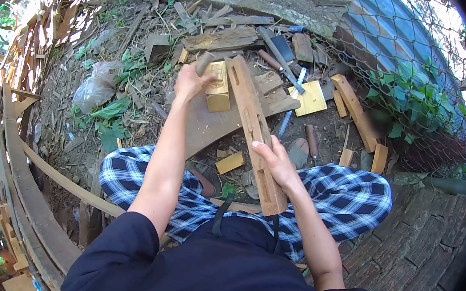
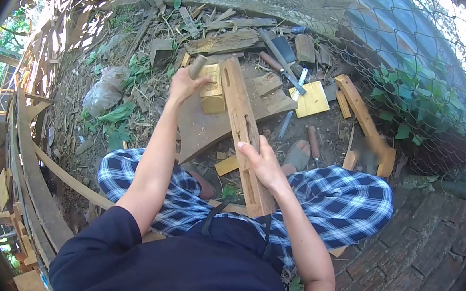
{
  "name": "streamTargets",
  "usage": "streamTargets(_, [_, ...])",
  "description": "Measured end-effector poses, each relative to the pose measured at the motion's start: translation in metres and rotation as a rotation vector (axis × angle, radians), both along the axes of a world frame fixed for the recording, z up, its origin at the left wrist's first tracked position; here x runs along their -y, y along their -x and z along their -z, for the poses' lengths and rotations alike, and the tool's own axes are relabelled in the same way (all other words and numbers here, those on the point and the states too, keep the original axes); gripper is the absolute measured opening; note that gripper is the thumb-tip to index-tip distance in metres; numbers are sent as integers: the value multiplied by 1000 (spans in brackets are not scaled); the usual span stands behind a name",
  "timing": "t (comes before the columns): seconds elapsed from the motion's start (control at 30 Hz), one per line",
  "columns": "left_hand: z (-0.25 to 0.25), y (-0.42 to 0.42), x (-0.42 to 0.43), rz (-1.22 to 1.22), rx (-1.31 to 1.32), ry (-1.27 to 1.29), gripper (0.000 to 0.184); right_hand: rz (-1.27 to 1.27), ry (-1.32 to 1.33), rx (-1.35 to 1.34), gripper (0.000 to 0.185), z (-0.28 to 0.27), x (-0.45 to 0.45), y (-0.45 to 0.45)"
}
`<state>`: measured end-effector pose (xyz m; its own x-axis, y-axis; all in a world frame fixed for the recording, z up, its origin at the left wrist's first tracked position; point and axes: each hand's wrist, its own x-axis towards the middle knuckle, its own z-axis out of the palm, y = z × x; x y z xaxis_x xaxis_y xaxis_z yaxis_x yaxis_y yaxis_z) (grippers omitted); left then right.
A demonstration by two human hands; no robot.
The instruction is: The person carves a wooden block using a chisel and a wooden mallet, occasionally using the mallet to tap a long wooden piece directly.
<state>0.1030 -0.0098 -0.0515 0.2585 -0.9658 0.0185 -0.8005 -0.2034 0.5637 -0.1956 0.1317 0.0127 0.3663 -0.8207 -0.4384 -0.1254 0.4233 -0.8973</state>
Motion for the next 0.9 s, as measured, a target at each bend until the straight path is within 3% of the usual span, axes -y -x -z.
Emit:
streamTargets(0.07, [-40, 2, 2, -129, -197, 270, 50, 27, 18, -70, 68, 7, -3, -3])
streamTargets(0.1, [-66, 3, 7, -229, -607, 234, 41, 8, -2, -12, 65, 7, -2, -3])
streamTargets(0.17, [-108, 3, 11, -193, -1115, 398, 34, -7, -37, -1, 64, 1, -2, -3])
streamTargets(0.27, [-121, 7, 36, -213, -1306, 505, 31, 3, -69, 19, 62, 2, 3, -7])
streamTargets(0.67, [-62, 38, 62, -298, -894, 633, 29, -12, -48, -38, 64, 4, 9, -3])
streamTargets(0.9, [-67, 47, 66, -250, -854, 667, 30, -13, -83, -54, 65, 0, 10, -2])
